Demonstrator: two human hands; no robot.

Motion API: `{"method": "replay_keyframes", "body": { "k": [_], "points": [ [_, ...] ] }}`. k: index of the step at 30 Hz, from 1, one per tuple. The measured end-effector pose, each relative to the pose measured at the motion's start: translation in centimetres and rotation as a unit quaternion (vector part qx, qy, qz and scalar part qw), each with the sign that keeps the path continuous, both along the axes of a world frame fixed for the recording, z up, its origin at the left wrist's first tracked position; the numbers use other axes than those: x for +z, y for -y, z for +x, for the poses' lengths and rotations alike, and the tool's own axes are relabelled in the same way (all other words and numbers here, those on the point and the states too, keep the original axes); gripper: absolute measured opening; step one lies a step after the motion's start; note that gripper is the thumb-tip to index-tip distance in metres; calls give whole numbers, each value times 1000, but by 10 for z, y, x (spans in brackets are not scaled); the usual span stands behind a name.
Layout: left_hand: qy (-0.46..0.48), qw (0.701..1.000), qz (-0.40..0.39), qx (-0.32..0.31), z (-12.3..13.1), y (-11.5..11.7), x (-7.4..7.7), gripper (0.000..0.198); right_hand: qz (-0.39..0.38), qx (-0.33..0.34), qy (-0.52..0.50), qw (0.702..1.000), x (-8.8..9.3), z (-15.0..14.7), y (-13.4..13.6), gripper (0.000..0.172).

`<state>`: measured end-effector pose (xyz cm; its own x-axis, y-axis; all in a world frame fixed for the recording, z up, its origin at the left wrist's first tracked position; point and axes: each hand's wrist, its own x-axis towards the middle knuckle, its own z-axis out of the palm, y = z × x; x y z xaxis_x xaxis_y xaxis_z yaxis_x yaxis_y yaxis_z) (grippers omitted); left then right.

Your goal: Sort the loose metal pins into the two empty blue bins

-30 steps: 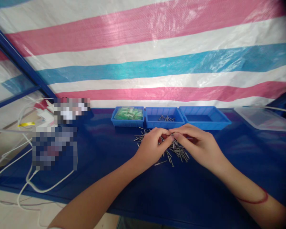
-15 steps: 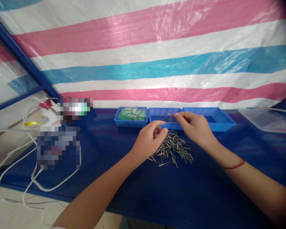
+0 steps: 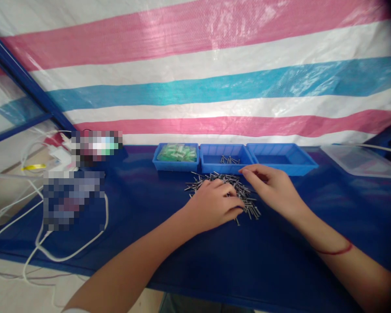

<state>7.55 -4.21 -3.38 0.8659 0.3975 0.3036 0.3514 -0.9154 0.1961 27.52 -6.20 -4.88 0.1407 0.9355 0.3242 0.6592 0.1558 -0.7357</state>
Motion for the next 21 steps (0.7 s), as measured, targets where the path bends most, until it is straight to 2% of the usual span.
{"method": "replay_keyframes", "body": {
  "k": [4,8,21],
  "points": [
    [-67,996,62,10,8,5,-9,16,2,21,4,1000,0,0,-2,25],
    [-83,991,103,16,13,3,-13,14,4,37,3,999,3,-1,0,25],
    [-72,986,142,38,24,3,-18,16,-4,53,1,999,9,-2,5,25]
  ]
}}
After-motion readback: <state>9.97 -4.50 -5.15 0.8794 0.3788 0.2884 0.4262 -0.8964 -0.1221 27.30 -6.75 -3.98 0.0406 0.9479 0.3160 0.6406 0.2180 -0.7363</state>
